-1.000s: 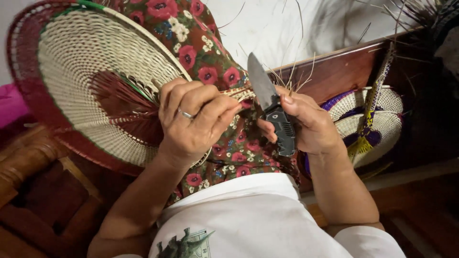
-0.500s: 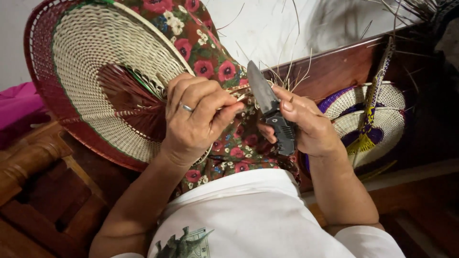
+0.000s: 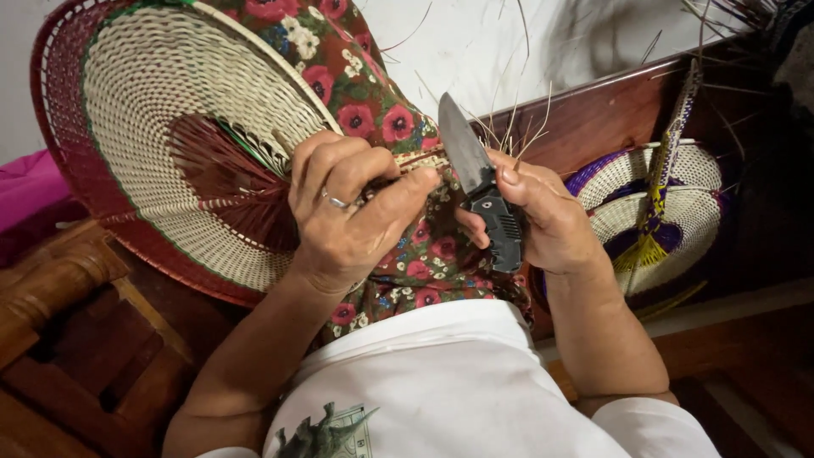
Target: A person is weaving a decorative hand fan from natural fibers and using a knife to trim the handle and edges.
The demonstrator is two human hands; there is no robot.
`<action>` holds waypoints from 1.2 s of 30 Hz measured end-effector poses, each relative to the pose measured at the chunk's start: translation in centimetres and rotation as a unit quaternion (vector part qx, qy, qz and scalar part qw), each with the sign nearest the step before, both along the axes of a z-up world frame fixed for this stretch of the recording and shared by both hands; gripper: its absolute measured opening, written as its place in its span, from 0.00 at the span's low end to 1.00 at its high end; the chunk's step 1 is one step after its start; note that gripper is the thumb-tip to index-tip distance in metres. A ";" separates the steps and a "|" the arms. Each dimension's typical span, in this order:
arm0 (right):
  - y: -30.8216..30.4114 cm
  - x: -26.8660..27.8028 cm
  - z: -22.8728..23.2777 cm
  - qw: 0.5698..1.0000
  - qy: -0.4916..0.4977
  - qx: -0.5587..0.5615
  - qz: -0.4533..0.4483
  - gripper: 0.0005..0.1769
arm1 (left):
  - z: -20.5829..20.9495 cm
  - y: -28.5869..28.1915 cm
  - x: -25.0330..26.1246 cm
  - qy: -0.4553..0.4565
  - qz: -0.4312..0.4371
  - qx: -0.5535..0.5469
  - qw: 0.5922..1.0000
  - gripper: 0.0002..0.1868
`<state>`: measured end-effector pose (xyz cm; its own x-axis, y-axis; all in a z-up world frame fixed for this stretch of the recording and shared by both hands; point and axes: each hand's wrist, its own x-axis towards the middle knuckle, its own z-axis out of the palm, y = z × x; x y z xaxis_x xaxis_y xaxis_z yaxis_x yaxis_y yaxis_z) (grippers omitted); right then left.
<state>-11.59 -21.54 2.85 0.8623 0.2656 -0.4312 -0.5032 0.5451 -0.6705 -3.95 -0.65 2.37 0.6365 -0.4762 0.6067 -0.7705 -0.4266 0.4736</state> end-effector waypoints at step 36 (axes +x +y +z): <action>1.1 -0.2 0.7 0.982 -0.077 -0.172 -0.018 0.36 | 2.5 -0.5 0.5 0.127 -0.037 0.023 0.991 0.10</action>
